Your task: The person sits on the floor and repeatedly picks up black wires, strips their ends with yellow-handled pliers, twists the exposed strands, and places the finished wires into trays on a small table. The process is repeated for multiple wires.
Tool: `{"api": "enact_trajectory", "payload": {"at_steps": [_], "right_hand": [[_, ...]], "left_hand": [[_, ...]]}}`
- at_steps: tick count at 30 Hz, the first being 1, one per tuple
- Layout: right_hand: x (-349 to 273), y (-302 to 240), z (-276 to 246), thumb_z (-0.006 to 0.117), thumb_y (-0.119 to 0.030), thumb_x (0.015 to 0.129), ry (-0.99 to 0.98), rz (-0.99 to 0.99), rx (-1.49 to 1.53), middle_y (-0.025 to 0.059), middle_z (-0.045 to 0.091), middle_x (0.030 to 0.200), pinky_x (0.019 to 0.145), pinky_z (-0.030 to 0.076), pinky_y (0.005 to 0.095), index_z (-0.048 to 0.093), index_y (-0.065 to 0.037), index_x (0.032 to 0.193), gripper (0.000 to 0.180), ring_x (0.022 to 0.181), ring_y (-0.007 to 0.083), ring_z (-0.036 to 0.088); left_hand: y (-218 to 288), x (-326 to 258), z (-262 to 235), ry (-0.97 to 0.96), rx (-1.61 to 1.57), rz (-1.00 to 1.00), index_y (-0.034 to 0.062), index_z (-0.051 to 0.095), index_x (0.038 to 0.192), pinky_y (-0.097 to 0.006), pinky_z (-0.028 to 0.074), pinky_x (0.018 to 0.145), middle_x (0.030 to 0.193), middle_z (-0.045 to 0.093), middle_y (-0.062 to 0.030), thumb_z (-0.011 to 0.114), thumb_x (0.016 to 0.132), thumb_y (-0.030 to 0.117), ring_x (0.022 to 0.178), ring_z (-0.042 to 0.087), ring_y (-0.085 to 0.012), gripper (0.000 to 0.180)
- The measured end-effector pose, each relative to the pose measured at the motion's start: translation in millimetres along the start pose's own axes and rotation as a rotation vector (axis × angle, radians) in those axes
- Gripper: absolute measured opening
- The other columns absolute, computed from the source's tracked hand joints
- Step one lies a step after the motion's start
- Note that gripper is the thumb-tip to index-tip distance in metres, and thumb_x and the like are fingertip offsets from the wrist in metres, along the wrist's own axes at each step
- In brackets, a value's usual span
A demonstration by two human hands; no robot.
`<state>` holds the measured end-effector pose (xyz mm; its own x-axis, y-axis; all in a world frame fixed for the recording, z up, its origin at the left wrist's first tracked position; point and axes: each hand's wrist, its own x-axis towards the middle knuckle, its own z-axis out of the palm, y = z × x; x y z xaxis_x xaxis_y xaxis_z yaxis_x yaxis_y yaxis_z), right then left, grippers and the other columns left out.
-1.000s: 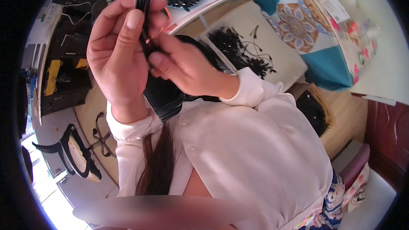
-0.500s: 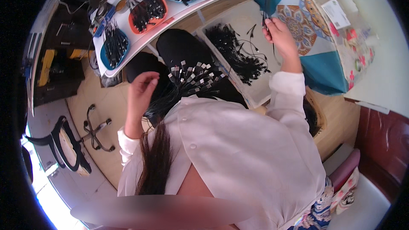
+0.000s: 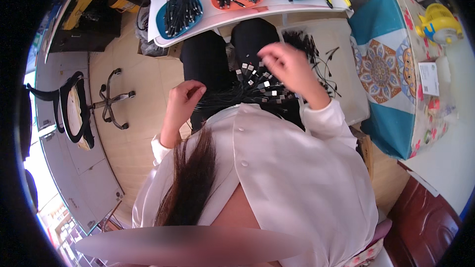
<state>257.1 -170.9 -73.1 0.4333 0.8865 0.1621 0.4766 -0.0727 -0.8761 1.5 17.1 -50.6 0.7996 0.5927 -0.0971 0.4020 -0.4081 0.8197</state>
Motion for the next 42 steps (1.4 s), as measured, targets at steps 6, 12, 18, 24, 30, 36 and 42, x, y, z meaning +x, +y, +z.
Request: {"api": "enact_trajectory", "payload": {"at_steps": [6,12,18,24,30,36,42], "right_hand": [[91.7,-44.1,32.5,0.063,-0.012,0.088,-0.131,-0.197,-0.126,0.0107,0.065,0.085,0.063,0.049,0.0318,0.064,-0.001,0.095,0.013,0.07,0.0206,0.062],[189.9,-15.3,16.1,0.061,-0.023,0.083,0.27,0.06,-0.611,0.0145,0.068,0.087,0.072,0.052,0.0446,0.068,-0.006,0.084,0.018,0.083,0.0346,0.065],[220.0,-3.2,32.3,0.063,-0.039,0.086,0.165,0.191,-0.766,0.016,0.069,0.087,0.075,0.052,0.0438,0.069,-0.005,0.085,0.034,0.085,0.0343,0.066],[230.7,10.8,36.0,0.069,-0.031,0.081,0.142,0.262,-0.714,0.0157,0.07,0.092,0.076,0.054,0.0438,0.07,-0.006,0.088,0.026,0.089,0.0337,0.067],[225.3,14.2,30.9,0.07,-0.028,0.077,0.141,0.241,-0.658,0.0154,0.069,0.083,0.073,0.053,0.0417,0.074,-0.008,0.079,0.02,0.078,0.0335,0.066],[224.5,4.8,-5.9,0.069,-0.022,0.083,-0.132,0.593,0.291,0.0048,0.064,0.071,0.047,0.042,0.0254,0.064,-0.004,0.075,0.02,0.052,0.013,0.057],[144.8,-39.2,-10.6,0.062,-0.019,0.091,-0.294,0.284,0.873,-0.0054,0.056,0.072,0.046,0.032,0.0171,0.062,-0.008,0.092,0.011,0.054,0.0017,0.044]], "left_hand": [[-15.5,41.8,-46.2,0.351,0.122,0.003,0.0001,0.068,0.093,-0.031,0.047,0.058,0.07,0.064,-0.0112,0.068,0.086,0.017,0.059,0.058,-0.0183,0.019],[1.1,175.8,-52.0,0.412,0.47,0.159,0.0025,0.066,0.082,-0.048,0.05,0.075,0.084,0.065,-0.0205,0.058,0.083,0.019,0.084,0.062,-0.0402,0.018],[-3.4,218.6,-29.3,0.402,0.737,0.061,0.0055,0.059,0.095,-0.042,0.054,0.074,0.098,0.065,-0.0144,0.059,0.083,0.011,0.089,0.065,-0.0337,0.014],[-4.6,212.8,-33.3,0.483,0.712,0.047,0.0049,0.059,0.094,-0.043,0.052,0.074,0.095,0.064,-0.0156,0.053,0.086,0.012,0.086,0.064,-0.0347,0.012],[-5.9,209.5,-54.7,0.574,0.529,0.139,0.0045,0.063,0.083,-0.046,0.05,0.072,0.089,0.064,-0.0162,0.051,0.09,0.023,0.084,0.063,-0.0361,0.023],[14.2,188.9,-65.5,0.61,-0.556,0.13,-0.0027,0.058,0.092,-0.029,0.041,0.049,0.077,0.063,-0.0141,0.05,0.086,0.003,0.055,0.052,-0.0159,0.011],[57.4,134.5,-29.1,0.243,-1.102,0.047,-0.0021,0.056,0.102,-0.022,0.029,0.043,0.077,0.064,-0.0118,0.048,0.097,0.012,0.049,0.041,-0.0096,0.017]]}}
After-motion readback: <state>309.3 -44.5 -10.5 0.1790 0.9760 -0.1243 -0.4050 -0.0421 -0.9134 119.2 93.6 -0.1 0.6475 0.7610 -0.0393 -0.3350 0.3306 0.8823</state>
